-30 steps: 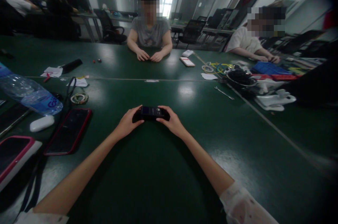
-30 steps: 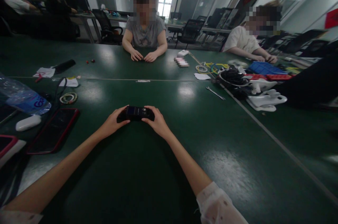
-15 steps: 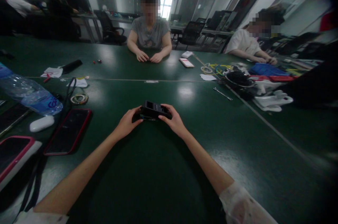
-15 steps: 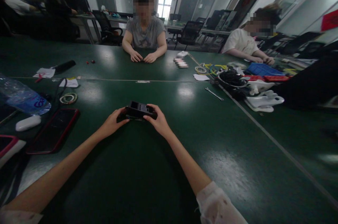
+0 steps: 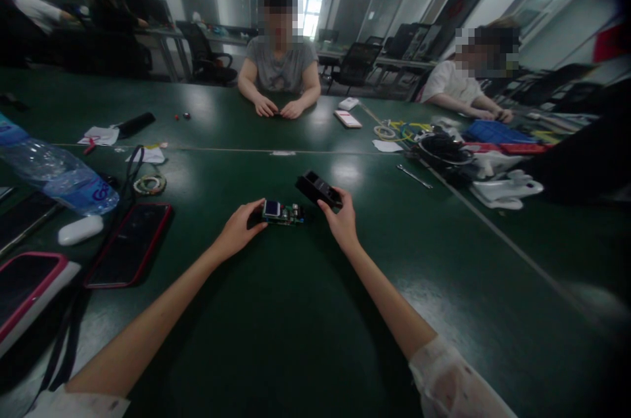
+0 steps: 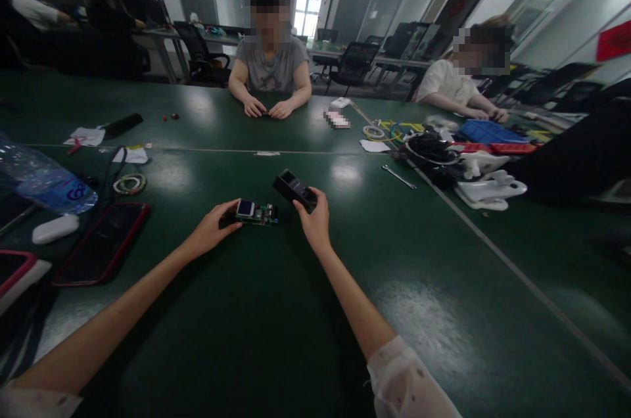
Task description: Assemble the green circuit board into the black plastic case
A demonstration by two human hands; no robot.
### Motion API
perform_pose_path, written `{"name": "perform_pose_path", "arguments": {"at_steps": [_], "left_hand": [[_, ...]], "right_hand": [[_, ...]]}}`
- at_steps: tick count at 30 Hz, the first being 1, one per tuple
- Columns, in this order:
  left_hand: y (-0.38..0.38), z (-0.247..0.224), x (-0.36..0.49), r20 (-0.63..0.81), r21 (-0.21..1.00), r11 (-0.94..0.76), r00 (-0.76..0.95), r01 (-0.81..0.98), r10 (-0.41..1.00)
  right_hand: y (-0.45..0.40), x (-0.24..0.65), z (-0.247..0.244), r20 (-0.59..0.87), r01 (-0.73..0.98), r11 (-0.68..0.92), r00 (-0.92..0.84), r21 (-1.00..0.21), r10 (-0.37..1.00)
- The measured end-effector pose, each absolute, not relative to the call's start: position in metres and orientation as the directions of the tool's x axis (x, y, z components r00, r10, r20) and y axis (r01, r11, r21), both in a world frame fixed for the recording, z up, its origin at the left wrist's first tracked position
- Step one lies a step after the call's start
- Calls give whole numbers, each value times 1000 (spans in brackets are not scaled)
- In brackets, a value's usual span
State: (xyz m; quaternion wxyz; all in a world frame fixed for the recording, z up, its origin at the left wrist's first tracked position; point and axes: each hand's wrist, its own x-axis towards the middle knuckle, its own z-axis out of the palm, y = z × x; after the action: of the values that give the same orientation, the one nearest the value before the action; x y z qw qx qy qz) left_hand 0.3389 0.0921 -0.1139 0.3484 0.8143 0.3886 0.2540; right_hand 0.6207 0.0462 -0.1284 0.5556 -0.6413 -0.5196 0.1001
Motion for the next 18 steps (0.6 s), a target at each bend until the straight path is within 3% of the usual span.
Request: {"name": "perform_pose_path", "arguments": {"at_steps": [9,18], "left_hand": [[84,-105,338,165,696,-518,591,498,790],[91,-103,330,149,391,-659,662,643,734]], "right_hand": [[48,628,-139,424,670,52,405,-741,810],[43,623,-133,459,761,28,361,-648,812]]}}
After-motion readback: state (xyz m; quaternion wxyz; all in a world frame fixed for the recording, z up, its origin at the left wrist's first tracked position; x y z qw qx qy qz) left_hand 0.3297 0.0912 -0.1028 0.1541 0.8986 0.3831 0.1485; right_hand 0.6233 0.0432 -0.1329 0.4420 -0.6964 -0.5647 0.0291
